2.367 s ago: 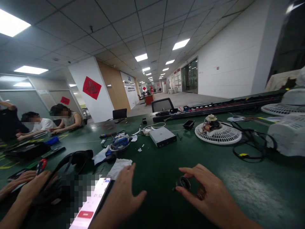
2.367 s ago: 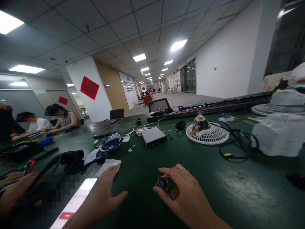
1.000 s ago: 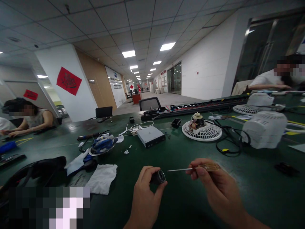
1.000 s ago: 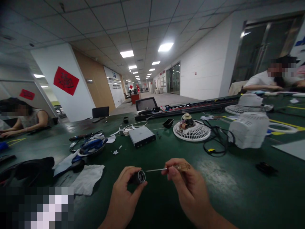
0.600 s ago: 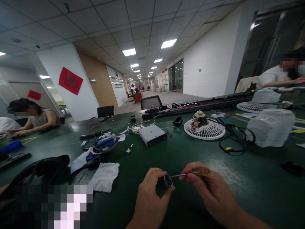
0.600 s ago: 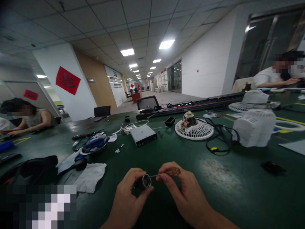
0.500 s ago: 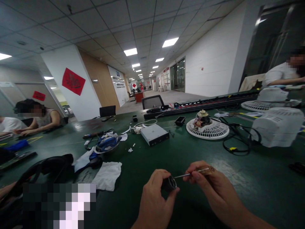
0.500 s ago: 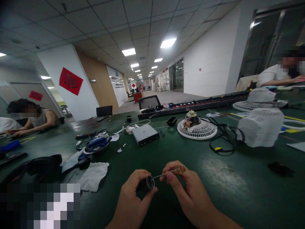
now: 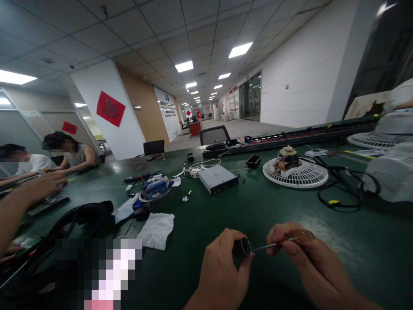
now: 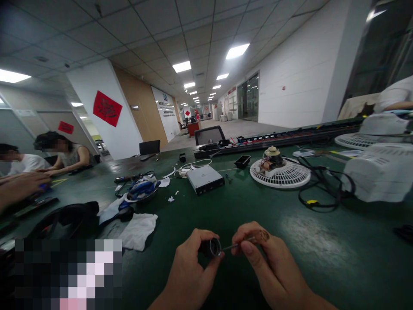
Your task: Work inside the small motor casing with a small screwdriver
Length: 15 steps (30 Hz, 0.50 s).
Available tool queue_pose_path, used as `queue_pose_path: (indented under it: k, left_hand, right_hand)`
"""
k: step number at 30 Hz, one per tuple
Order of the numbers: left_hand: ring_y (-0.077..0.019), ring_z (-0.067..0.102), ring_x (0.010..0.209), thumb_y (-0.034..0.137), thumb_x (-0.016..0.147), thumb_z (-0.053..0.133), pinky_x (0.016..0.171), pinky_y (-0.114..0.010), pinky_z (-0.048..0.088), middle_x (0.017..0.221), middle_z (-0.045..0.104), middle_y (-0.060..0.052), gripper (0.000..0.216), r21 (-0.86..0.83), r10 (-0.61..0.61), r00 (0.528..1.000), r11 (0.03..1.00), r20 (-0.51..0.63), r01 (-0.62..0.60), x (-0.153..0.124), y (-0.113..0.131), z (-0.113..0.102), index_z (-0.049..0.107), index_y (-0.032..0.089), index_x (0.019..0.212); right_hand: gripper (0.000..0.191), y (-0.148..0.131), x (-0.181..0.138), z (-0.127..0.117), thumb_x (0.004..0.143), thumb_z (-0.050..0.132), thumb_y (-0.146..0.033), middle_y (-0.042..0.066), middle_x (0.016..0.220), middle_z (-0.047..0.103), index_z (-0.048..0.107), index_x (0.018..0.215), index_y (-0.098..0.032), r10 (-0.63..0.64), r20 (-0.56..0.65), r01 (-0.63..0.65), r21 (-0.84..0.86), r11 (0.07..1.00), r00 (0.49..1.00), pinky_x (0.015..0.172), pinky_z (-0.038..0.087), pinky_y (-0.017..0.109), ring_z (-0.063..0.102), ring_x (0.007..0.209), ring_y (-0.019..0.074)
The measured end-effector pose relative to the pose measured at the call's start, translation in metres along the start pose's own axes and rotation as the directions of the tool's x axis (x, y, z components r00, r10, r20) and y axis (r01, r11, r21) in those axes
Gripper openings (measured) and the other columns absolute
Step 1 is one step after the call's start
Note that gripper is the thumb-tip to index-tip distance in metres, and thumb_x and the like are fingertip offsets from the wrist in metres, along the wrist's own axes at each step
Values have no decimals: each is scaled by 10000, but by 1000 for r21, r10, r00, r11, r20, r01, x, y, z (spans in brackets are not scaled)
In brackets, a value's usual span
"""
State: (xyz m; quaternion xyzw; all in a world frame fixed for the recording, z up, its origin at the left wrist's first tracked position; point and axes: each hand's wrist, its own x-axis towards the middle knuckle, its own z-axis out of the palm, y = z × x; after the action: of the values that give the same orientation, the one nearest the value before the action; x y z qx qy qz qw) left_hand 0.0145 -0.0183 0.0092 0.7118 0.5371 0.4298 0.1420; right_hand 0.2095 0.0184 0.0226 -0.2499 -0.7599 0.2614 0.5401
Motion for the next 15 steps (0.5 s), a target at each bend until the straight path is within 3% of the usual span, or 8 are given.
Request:
queue_pose_path:
  k: [5,9,15]
  left_hand:
    - [-216,694,861,78,799,673,798,-354,564,954,721,-30,252,-28,-17,1000,999,6,17,0,0,-1,630,218,1005]
    - [-214,690,841,83,794,697,786,-357,554,927,717,-18,252,-32,-42,999,999,-2,42,2,1,-2,632,218,996]
    - [-212,687,843,81,807,689,778,-351,545,922,713,-16,234,-39,-50,999,998,20,50,1,0,0,634,213,992]
  right_hand:
    - [275,3,1,1,1065,468,-384,45,858,721,688,967,-253,-12,-14,11,-18,1000,1000,686,620,268,740,781,203]
    - [262,4,2,1,1065,474,-369,26,843,718,690,962,-262,6,-33,-8,-59,998,999,657,608,232,736,745,179]
    - [262,-2,0,2,1064,471,-385,26,815,718,685,976,-262,-35,27,35,1,999,999,668,611,252,729,734,186]
